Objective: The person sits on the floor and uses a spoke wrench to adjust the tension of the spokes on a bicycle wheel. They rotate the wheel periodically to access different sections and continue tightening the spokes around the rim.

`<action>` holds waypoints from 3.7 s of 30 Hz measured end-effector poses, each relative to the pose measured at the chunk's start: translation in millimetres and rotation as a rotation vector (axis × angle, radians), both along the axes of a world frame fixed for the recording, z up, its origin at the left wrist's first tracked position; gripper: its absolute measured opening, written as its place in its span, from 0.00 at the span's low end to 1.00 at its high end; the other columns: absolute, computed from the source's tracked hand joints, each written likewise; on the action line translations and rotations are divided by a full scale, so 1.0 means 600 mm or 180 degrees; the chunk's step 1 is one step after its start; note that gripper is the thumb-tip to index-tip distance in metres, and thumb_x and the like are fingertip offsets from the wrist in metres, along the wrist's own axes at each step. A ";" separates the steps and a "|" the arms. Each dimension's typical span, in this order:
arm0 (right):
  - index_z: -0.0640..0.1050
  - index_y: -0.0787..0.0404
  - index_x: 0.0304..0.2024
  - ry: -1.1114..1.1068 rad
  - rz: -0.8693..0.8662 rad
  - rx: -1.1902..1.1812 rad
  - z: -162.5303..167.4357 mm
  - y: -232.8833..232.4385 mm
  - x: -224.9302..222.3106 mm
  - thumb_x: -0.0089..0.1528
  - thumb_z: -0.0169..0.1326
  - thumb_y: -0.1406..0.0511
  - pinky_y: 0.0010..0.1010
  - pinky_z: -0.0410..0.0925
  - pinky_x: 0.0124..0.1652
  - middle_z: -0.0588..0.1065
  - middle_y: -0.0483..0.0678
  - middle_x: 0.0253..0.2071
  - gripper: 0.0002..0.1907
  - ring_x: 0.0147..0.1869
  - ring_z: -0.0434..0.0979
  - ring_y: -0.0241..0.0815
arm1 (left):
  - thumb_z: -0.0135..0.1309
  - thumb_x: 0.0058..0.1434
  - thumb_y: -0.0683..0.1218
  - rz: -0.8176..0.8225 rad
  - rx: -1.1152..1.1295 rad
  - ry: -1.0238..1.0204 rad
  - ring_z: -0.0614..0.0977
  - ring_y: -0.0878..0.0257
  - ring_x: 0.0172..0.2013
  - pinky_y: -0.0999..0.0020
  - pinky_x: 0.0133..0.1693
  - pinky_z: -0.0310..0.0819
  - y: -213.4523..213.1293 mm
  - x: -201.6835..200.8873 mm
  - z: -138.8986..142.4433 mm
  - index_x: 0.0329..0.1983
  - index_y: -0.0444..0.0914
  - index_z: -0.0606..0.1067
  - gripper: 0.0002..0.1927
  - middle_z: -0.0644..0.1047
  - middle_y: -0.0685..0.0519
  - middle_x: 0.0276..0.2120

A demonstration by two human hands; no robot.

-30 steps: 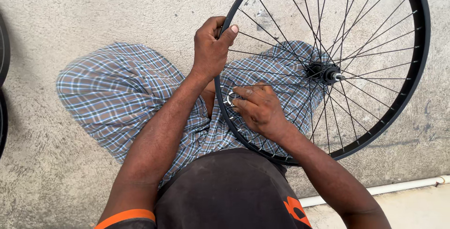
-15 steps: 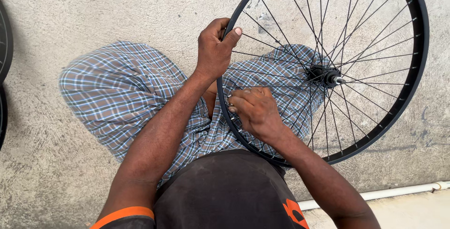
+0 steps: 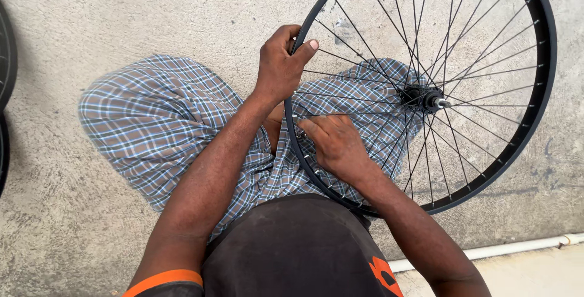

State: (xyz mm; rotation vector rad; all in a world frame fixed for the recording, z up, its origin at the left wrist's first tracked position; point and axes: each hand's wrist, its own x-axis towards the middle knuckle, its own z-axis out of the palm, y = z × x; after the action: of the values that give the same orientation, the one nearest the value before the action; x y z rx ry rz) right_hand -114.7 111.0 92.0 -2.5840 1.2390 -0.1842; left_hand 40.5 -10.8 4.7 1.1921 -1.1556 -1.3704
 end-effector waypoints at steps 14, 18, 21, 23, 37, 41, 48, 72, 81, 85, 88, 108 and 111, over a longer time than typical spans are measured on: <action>0.74 0.68 0.52 -0.0359 -0.0038 -0.0240 -0.003 0.016 0.005 0.60 0.50 0.80 0.41 0.71 0.53 0.77 0.54 0.45 0.17 0.49 0.79 0.48 | 0.57 0.69 0.50 0.0114 -0.0161 0.0115 0.67 0.75 0.22 0.74 0.23 0.59 -0.002 0.003 0.008 0.54 0.29 0.75 0.20 0.68 0.60 0.22; 0.76 0.69 0.50 -0.0139 -0.0138 -0.0266 -0.002 0.020 0.011 0.58 0.52 0.80 0.41 0.71 0.47 0.78 0.54 0.40 0.17 0.44 0.79 0.48 | 0.57 0.69 0.50 0.0125 -0.0152 0.0123 0.66 0.75 0.22 0.74 0.23 0.58 0.003 0.002 0.011 0.54 0.29 0.76 0.20 0.68 0.60 0.23; 0.75 0.70 0.48 -0.0330 -0.0112 -0.0571 -0.005 0.020 0.019 0.58 0.51 0.80 0.42 0.71 0.47 0.77 0.55 0.40 0.16 0.44 0.78 0.49 | 0.57 0.69 0.50 0.0122 -0.0063 0.0221 0.66 0.75 0.22 0.74 0.23 0.58 0.003 0.003 0.011 0.54 0.29 0.75 0.20 0.68 0.61 0.23; 0.76 0.69 0.48 -0.0273 -0.0152 -0.0567 -0.004 0.021 0.022 0.58 0.52 0.80 0.42 0.71 0.47 0.78 0.54 0.39 0.16 0.43 0.78 0.49 | 0.57 0.69 0.50 0.0130 -0.0101 0.0249 0.66 0.75 0.22 0.75 0.23 0.59 0.004 0.003 0.009 0.54 0.29 0.75 0.20 0.68 0.61 0.22; 0.74 0.64 0.44 -0.0742 -0.0289 -0.0354 0.028 0.026 -0.002 0.65 0.59 0.72 0.42 0.70 0.58 0.75 0.55 0.51 0.07 0.54 0.78 0.50 | 0.55 0.70 0.49 0.0136 -0.0071 0.0142 0.66 0.75 0.21 0.74 0.21 0.57 0.014 0.002 0.002 0.54 0.30 0.74 0.18 0.68 0.60 0.22; 0.77 0.62 0.43 0.0102 -0.0649 -0.0177 0.042 0.019 -0.008 0.64 0.57 0.72 0.45 0.64 0.51 0.78 0.50 0.47 0.05 0.45 0.76 0.45 | 0.57 0.69 0.50 0.0140 0.0083 0.0196 0.68 0.75 0.21 0.74 0.21 0.59 0.035 0.002 0.001 0.50 0.31 0.73 0.17 0.70 0.60 0.22; 0.76 0.65 0.48 -0.0649 -0.0119 0.0202 0.028 0.018 0.017 0.62 0.58 0.74 0.45 0.67 0.52 0.76 0.54 0.52 0.11 0.52 0.77 0.49 | 0.60 0.66 0.54 0.0176 0.0373 0.0303 0.69 0.75 0.19 0.74 0.19 0.62 0.003 0.007 0.001 0.41 0.33 0.76 0.18 0.71 0.58 0.21; 0.78 0.60 0.51 0.0414 -0.0465 0.0513 0.010 0.005 0.021 0.68 0.59 0.65 0.40 0.64 0.42 0.77 0.47 0.35 0.09 0.38 0.74 0.43 | 0.55 0.70 0.57 0.0362 0.0460 0.1179 0.69 0.75 0.18 0.77 0.17 0.62 0.010 0.000 0.008 0.40 0.35 0.78 0.19 0.74 0.56 0.22; 0.77 0.65 0.47 -0.0344 0.0150 -0.0261 0.036 0.029 0.017 0.59 0.61 0.68 0.45 0.64 0.53 0.72 0.57 0.58 0.15 0.53 0.73 0.51 | 0.58 0.70 0.55 0.0384 0.0349 0.0826 0.70 0.75 0.19 0.77 0.19 0.63 0.008 -0.004 -0.002 0.41 0.33 0.79 0.19 0.75 0.55 0.22; 0.79 0.60 0.43 -0.0255 -0.0155 0.0061 0.032 0.010 -0.006 0.65 0.59 0.71 0.40 0.63 0.48 0.75 0.55 0.56 0.05 0.45 0.72 0.44 | 0.57 0.68 0.55 0.0339 0.0549 0.1068 0.69 0.75 0.18 0.77 0.17 0.61 0.014 -0.006 0.001 0.42 0.32 0.77 0.19 0.74 0.57 0.22; 0.76 0.62 0.44 -0.0467 -0.0257 0.0007 0.035 -0.011 -0.020 0.65 0.58 0.67 0.44 0.64 0.50 0.76 0.52 0.53 0.07 0.51 0.74 0.47 | 0.57 0.69 0.55 0.0406 0.0571 0.1157 0.68 0.75 0.19 0.78 0.18 0.61 0.030 -0.003 0.002 0.44 0.32 0.76 0.19 0.72 0.57 0.23; 0.77 0.70 0.44 -0.0030 0.0306 0.0042 0.013 -0.004 0.016 0.61 0.59 0.74 0.46 0.71 0.48 0.73 0.65 0.57 0.09 0.47 0.77 0.55 | 0.58 0.68 0.50 0.0203 0.0545 0.1179 0.69 0.75 0.19 0.77 0.20 0.62 -0.003 0.005 -0.002 0.45 0.31 0.77 0.15 0.75 0.56 0.23; 0.76 0.66 0.42 0.0104 0.0452 -0.0441 0.016 -0.005 0.017 0.58 0.57 0.73 0.49 0.72 0.53 0.72 0.61 0.55 0.10 0.53 0.78 0.57 | 0.58 0.68 0.49 0.0210 0.0526 0.1232 0.68 0.75 0.19 0.77 0.19 0.62 0.000 0.002 -0.001 0.44 0.31 0.77 0.15 0.74 0.56 0.24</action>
State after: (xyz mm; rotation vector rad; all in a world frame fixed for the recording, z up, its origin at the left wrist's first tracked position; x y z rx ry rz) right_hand -104.4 107.9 101.6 -2.7921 1.0832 -0.2070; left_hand 41.5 -10.7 4.2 1.0089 -0.7362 -1.5844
